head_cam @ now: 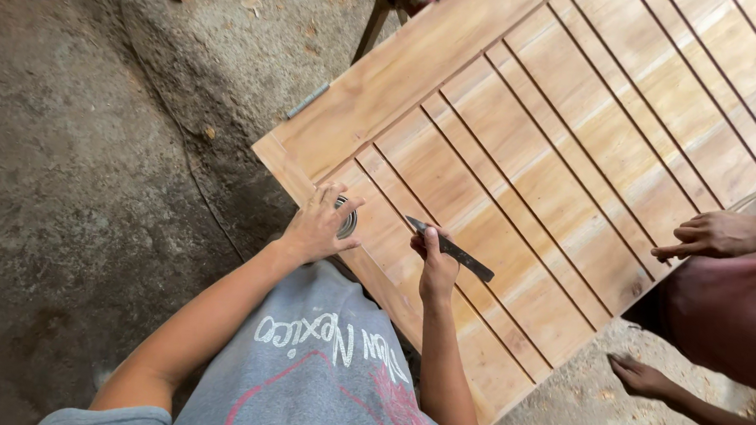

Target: The person applies wood stain to a large wooden door using a small brush. They dip the brush into a can and carefully paint the grooves and slats of the door, working methodically across the surface.

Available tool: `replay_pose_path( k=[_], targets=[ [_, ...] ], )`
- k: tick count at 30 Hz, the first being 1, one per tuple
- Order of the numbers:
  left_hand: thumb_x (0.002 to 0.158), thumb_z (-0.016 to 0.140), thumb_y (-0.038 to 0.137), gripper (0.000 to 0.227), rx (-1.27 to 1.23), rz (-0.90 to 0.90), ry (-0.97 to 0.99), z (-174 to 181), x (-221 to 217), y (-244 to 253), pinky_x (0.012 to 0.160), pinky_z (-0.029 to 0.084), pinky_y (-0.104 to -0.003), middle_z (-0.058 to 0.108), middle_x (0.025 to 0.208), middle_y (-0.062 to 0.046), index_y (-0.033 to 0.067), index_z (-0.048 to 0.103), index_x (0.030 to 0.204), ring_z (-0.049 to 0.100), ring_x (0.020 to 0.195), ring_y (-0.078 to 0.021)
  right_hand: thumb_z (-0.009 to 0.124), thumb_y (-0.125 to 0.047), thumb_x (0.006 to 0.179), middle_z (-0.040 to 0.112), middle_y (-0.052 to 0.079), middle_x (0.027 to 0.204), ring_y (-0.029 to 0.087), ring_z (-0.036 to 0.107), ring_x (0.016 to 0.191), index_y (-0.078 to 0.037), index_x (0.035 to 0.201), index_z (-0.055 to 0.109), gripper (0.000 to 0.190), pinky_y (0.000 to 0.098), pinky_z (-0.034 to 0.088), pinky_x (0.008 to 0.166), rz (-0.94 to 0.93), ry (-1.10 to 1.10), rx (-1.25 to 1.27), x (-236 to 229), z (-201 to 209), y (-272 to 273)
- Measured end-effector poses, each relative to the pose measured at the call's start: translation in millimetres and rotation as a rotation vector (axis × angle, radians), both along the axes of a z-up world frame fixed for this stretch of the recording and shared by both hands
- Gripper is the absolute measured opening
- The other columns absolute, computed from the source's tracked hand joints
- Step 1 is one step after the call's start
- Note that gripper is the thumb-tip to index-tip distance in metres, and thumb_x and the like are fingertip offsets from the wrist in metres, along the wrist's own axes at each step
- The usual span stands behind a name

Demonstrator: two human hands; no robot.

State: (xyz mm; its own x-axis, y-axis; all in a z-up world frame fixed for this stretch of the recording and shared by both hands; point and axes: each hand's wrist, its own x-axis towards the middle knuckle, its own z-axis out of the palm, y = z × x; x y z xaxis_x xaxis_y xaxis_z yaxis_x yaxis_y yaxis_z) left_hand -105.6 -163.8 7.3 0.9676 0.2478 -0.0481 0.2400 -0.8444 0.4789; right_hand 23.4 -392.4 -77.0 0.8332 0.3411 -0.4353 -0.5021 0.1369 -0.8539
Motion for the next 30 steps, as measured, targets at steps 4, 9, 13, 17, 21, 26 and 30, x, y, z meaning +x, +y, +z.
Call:
replay_pose_path(
  k=[4, 9, 13, 17, 21, 26, 30],
  targets=[
    [0.071, 0.086, 0.039, 0.076, -0.014, 0.053, 0.062, 0.1, 2.0, -3.1, 0.103, 0.048, -0.053, 0.043, 0.138, -0.019, 0.0203, 0.051, 0.135, 0.04, 0.132, -0.0426, 0.066, -0.022, 0.1, 0.07, 0.008, 0.093, 0.016, 0.069, 0.08, 0.0, 0.113, 0.067, 0.026, 0.0335, 0.061, 0.078, 0.033, 0.002, -0.033, 5.5, -7.1, 1.1],
    [0.07, 0.087, 0.038, 0.075, 0.002, 0.053, 0.074, -0.4, 0.2, -5.4, 0.1, 0.05, -0.052, 0.043, 0.137, -0.018, 0.0212, 0.052, 0.134, 0.04, 0.133, -0.0421, 0.065, -0.023, 0.099, 0.068, 0.007, 0.088, 0.015, 0.067, 0.076, -0.001, 0.11, 0.067, 0.025, 0.0331, 0.06, 0.074, 0.024, 0.035, -0.096, -0.9, -20.4, -16.7],
    [0.07, 0.087, 0.039, 0.081, -0.048, 0.033, 0.099, -9.8, -0.1, 1.1, 0.102, 0.049, -0.053, 0.042, 0.138, -0.019, 0.0214, 0.047, 0.139, 0.042, 0.13, -0.0428, 0.065, -0.023, 0.099, 0.063, 0.003, 0.083, 0.013, 0.061, 0.069, -0.002, 0.114, 0.065, 0.025, 0.0301, 0.056, 0.066, -0.034, 0.043, -0.103, 0.3, -30.0, -26.2],
    [0.066, 0.089, 0.035, 0.09, -0.093, -0.024, -0.011, -31.0, -2.1, 10.0, 0.105, 0.045, -0.053, 0.042, 0.138, -0.02, 0.0165, 0.044, 0.142, 0.043, 0.127, -0.0447, 0.066, -0.023, 0.098, 0.056, 0.0, 0.078, 0.01, 0.053, 0.064, -0.005, 0.118, 0.062, 0.027, 0.0281, 0.052, 0.06, -0.07, 0.01, -0.119, 4.5, -34.4, -35.1],
    [0.068, 0.089, 0.037, 0.092, -0.066, -0.079, -0.098, -53.2, -7.1, 14.4, 0.11, 0.041, -0.051, 0.043, 0.135, -0.022, 0.007, 0.041, 0.14, 0.044, 0.129, -0.0445, 0.068, -0.02, 0.096, 0.058, 0.002, 0.077, 0.012, 0.056, 0.063, -0.005, 0.109, 0.057, 0.023, 0.0292, 0.052, 0.058, -0.117, -0.008, -0.121, 7.9, -33.3, -37.2],
    [0.071, 0.09, 0.039, 0.09, -0.114, -0.074, -0.096, -60.6, -5.2, 14.8, 0.108, 0.042, -0.048, 0.042, 0.134, -0.024, 0.0013, 0.04, 0.136, 0.043, 0.13, -0.0443, 0.072, -0.017, 0.094, 0.059, 0.005, 0.071, 0.014, 0.058, 0.058, -0.006, 0.1, 0.053, 0.022, 0.0299, 0.051, 0.056, -0.174, -0.053, -0.109, 17.4, -25.1, -26.8],
    [0.068, 0.088, 0.033, 0.087, -0.266, -0.055, 0.055, -51.9, 4.5, 22.5, 0.103, 0.048, -0.044, 0.048, 0.13, -0.02, 0.0037, 0.042, 0.135, 0.053, 0.122, -0.0385, 0.074, -0.016, 0.091, 0.065, 0.007, 0.071, 0.015, 0.064, 0.061, -0.006, 0.097, 0.055, 0.023, 0.0286, 0.055, 0.059, -0.135, -0.097, -0.078, 17.1, -16.5, -17.3]
  ],
)
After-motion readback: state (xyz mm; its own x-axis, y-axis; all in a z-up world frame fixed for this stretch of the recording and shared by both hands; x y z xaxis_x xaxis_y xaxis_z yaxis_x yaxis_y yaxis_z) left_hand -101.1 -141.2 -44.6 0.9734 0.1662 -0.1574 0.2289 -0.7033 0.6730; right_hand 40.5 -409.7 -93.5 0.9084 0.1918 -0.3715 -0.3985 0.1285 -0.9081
